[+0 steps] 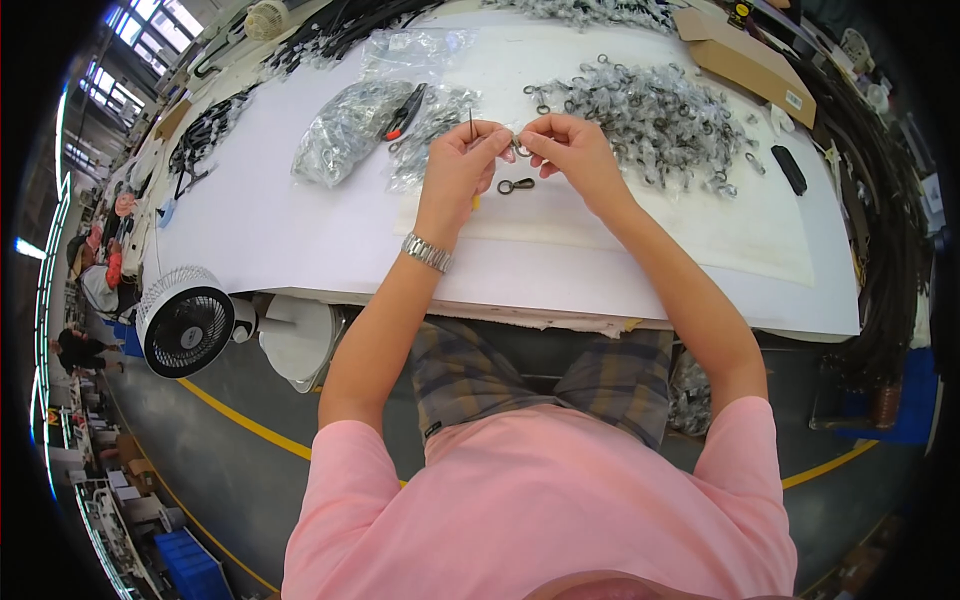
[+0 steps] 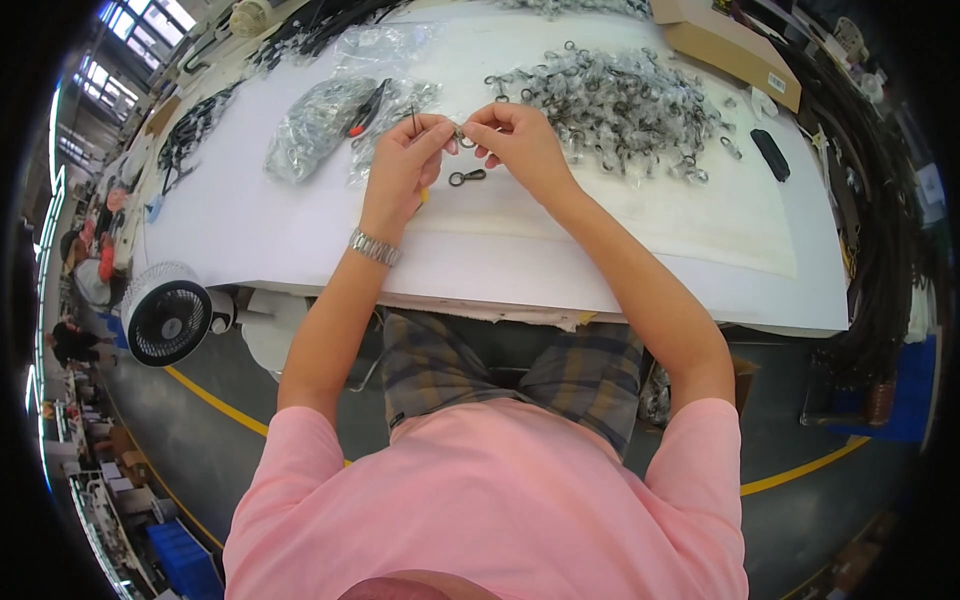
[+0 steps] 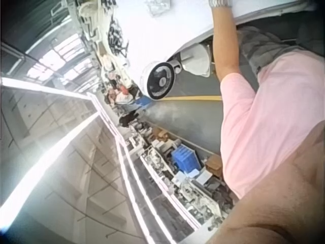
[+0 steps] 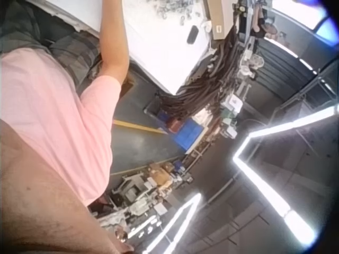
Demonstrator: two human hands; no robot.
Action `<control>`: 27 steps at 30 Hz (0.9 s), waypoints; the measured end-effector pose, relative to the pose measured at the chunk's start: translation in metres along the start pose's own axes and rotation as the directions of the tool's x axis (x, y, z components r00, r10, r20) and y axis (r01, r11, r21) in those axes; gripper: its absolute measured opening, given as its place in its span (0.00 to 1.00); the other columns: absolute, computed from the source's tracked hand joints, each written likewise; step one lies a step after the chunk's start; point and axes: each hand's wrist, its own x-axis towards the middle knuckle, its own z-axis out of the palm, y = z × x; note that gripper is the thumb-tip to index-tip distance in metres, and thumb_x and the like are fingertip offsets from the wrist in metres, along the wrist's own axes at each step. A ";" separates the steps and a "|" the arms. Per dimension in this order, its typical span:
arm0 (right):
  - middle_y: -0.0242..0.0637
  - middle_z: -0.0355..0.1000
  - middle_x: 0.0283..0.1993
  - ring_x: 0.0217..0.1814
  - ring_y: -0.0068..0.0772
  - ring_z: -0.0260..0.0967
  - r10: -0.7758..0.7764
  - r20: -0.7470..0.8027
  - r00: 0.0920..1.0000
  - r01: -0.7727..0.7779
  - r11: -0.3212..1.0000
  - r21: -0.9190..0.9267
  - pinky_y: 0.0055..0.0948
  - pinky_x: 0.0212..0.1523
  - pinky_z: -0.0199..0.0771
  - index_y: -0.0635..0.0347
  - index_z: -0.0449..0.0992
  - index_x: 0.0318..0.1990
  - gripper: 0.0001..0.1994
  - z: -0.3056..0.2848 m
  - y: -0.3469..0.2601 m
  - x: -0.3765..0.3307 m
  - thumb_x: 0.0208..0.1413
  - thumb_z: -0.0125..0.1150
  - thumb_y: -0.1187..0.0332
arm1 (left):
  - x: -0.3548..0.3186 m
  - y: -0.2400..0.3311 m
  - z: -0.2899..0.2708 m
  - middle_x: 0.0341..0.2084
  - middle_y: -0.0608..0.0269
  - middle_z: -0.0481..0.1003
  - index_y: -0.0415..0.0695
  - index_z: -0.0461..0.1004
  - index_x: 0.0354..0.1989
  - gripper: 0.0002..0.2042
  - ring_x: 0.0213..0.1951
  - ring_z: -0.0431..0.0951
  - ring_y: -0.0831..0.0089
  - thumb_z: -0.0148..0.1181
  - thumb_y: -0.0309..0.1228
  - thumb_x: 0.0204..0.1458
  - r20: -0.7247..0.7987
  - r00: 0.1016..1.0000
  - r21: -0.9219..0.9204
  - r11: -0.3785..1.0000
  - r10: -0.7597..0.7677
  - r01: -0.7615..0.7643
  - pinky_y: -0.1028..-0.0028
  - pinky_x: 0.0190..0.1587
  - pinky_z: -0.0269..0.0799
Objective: Manually sorting and assembling small metal rings and loop hooks into interconnected hardware configurations.
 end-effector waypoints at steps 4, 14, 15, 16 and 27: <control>0.23 0.75 0.32 0.34 0.14 0.70 0.152 0.017 0.988 -0.152 0.969 0.196 0.18 0.36 0.71 0.57 0.82 0.39 0.07 0.001 -0.001 -0.001 0.61 0.68 0.65 | -0.009 0.001 0.000 0.27 0.66 0.77 0.38 0.77 0.39 0.07 0.15 0.58 0.90 0.61 0.30 0.64 -0.004 1.000 -0.015 1.000 -0.014 0.014 0.84 0.16 0.49; 0.30 0.76 0.27 0.26 0.16 0.69 -0.036 -0.119 0.992 0.037 0.999 0.010 0.18 0.29 0.68 0.63 0.75 0.34 0.07 0.011 -0.011 -0.014 0.62 0.65 0.70 | -0.010 -0.004 0.006 0.28 0.68 0.77 0.40 0.76 0.41 0.09 0.15 0.59 0.89 0.59 0.35 0.66 0.076 0.994 -0.050 0.995 -0.082 0.086 0.84 0.16 0.51; 0.31 0.76 0.26 0.25 0.16 0.68 -0.059 -0.127 0.990 0.061 0.998 0.015 0.19 0.28 0.68 0.64 0.74 0.34 0.07 0.012 -0.013 -0.014 0.63 0.63 0.71 | -0.009 -0.003 0.007 0.29 0.67 0.78 0.40 0.76 0.41 0.10 0.15 0.60 0.89 0.59 0.35 0.66 0.119 0.987 -0.034 0.993 -0.109 0.114 0.84 0.16 0.52; 0.31 0.76 0.26 0.25 0.16 0.68 -0.059 -0.127 0.990 0.061 0.998 0.015 0.19 0.28 0.68 0.64 0.74 0.34 0.07 0.012 -0.013 -0.014 0.63 0.63 0.71 | -0.008 -0.004 0.006 0.29 0.67 0.78 0.40 0.76 0.41 0.10 0.15 0.60 0.89 0.59 0.35 0.66 0.119 0.987 -0.034 0.993 -0.109 0.114 0.84 0.16 0.52; 0.36 0.79 0.27 0.28 0.29 0.78 -0.257 -0.027 0.966 0.222 0.877 -0.426 0.30 0.30 0.74 0.61 0.74 0.35 0.05 0.011 -0.019 -0.018 0.60 0.64 0.71 | -0.004 0.000 0.002 0.26 0.68 0.75 0.40 0.74 0.39 0.05 0.16 0.63 0.87 0.61 0.28 0.61 0.128 0.961 -0.063 0.965 -0.245 0.254 0.82 0.17 0.52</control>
